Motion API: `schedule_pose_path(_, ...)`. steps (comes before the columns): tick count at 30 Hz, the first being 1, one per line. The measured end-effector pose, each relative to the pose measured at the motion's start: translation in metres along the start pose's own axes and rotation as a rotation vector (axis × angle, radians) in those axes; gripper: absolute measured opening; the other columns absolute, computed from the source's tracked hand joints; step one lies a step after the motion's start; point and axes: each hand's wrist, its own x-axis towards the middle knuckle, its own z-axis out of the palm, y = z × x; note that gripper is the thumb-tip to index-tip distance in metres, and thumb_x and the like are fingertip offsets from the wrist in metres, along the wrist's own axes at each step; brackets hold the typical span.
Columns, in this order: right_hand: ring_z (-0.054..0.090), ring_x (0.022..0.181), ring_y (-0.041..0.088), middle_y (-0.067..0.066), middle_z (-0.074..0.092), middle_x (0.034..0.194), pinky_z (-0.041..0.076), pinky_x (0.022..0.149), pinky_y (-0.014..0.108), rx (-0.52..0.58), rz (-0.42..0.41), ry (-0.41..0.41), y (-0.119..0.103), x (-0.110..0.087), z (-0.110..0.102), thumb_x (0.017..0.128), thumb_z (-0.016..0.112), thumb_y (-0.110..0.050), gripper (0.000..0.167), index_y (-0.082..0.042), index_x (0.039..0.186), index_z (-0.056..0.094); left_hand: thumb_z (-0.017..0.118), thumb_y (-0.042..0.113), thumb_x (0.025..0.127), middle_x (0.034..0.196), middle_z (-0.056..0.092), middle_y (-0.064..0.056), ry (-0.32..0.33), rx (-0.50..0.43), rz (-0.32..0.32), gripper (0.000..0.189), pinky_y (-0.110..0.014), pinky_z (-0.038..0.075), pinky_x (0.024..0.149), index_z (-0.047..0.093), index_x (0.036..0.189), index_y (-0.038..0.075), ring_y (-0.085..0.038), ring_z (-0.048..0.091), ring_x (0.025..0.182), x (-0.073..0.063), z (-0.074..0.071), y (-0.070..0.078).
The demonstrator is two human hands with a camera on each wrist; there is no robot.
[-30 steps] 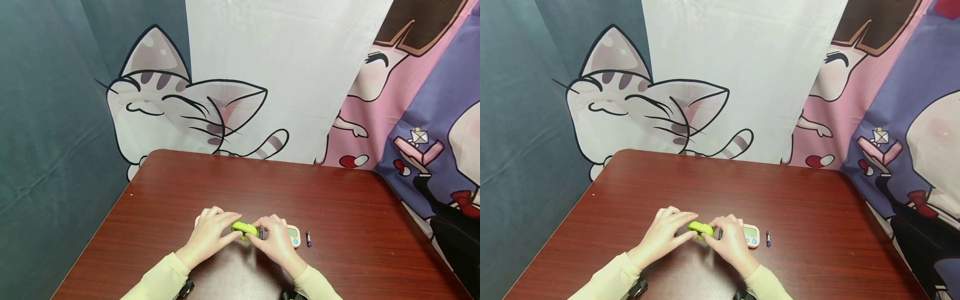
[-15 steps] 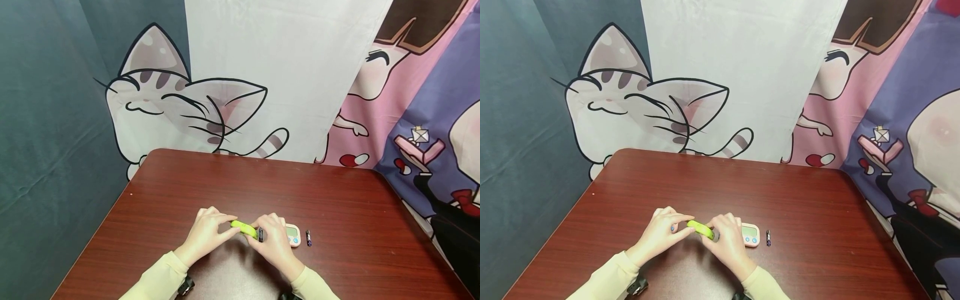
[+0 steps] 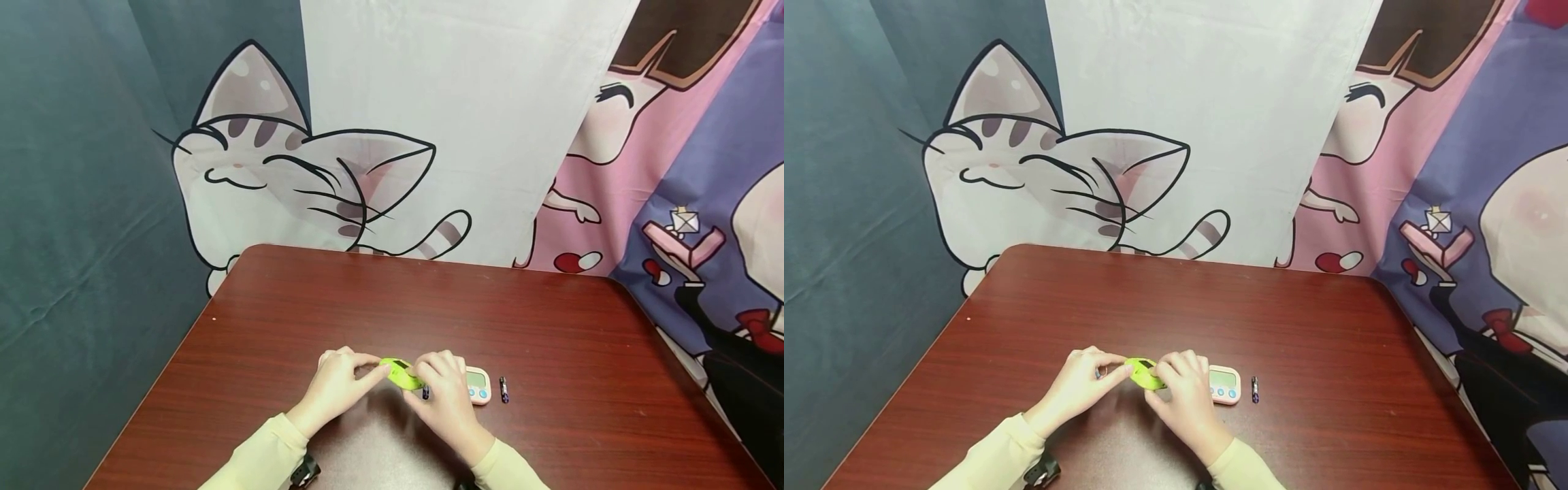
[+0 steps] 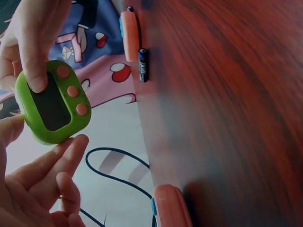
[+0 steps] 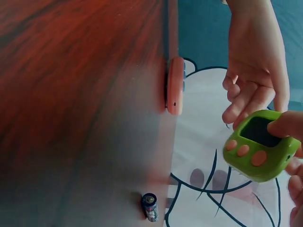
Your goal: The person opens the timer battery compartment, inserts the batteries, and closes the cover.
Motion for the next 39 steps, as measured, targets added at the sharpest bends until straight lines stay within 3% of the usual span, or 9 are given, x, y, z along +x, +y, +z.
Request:
schedule_pose_path(4,0.049,0.078,0.015,-0.005,0.059,0.084,0.03,0.073,0.034,-0.013,-0.08,0.017,-0.0036,0.0003,0.0007,0.054,0.081,-0.014,0.033,-0.015,0.081,0.061,0.063,0.041,0.087,0.074,0.07,0.018,-0.026,-0.038,-0.05,0.024,-0.039,0.035,0.083,0.077,0.086,0.022,0.003,0.055,0.068,0.0013,0.0004,-0.0007)
schedule_pose_path(7,0.049,0.078,0.016,-0.004,0.059,0.084,0.03,0.073,0.034,-0.021,-0.107,0.027,-0.005,0.001,0.0016,0.054,0.08,-0.014,0.032,-0.014,0.08,0.061,0.062,0.041,0.088,0.074,0.07,0.016,-0.037,-0.038,-0.051,0.024,-0.04,0.035,0.083,0.077,0.084,0.023,0.001,0.058,0.07,0.0013,0.0006,-0.0022)
schedule_pose_path(13,0.05,0.076,0.016,-0.004,0.06,0.083,0.032,0.071,0.034,-0.065,-0.177,0.036,-0.007,0.0009,0.0025,0.051,0.081,-0.013,0.033,-0.015,0.078,0.062,0.062,0.04,0.088,0.069,0.066,0.02,-0.058,-0.05,-0.045,0.023,-0.039,0.032,0.082,0.075,0.075,0.026,0.002,0.055,0.069,0.0003,0.001,-0.0045)
schedule_pose_path(20,0.05,0.075,0.017,-0.003,0.059,0.084,0.033,0.07,0.033,-0.109,-0.309,0.066,-0.009,0.0008,0.0041,0.049,0.08,-0.012,0.034,-0.015,0.079,0.063,0.056,0.048,0.09,0.054,0.06,0.014,-0.162,-0.066,-0.086,0.035,-0.044,0.028,0.085,0.069,0.063,0.031,0.001,0.047,0.064,0.0006,-0.0039,-0.0033)
schedule_pose_path(26,0.05,0.076,0.016,-0.003,0.059,0.085,0.033,0.071,0.033,-0.118,-0.321,0.038,-0.0091,-0.0001,0.0039,0.05,0.081,-0.014,0.036,-0.014,0.082,0.064,0.057,0.048,0.09,0.053,0.061,0.014,-0.195,-0.079,-0.097,0.038,-0.043,0.028,0.086,0.068,0.059,0.031,0.003,0.045,0.064,0.0011,-0.0057,-0.0041)
schedule_pose_path(33,0.05,0.076,0.017,-0.002,0.059,0.086,0.034,0.069,0.032,-0.105,-0.33,0.034,-0.0101,0.0006,0.0033,0.051,0.083,-0.015,0.037,-0.014,0.081,0.063,0.06,0.044,0.089,0.055,0.064,0.011,-0.185,-0.12,-0.09,0.036,-0.043,0.027,0.085,0.069,0.057,0.029,0.002,0.046,0.064,0.0018,-0.0058,-0.0066)
schedule_pose_path(39,0.05,0.076,0.019,-0.002,0.059,0.085,0.036,0.068,0.031,-0.091,-0.343,0.046,-0.0098,0.0009,0.0048,0.05,0.086,-0.018,0.038,-0.014,0.08,0.063,0.066,0.04,0.085,0.061,0.064,0.015,-0.16,-0.167,-0.107,0.027,-0.043,0.028,0.087,0.073,0.065,0.024,0.003,0.048,0.063,0.003,-0.0049,-0.0081)
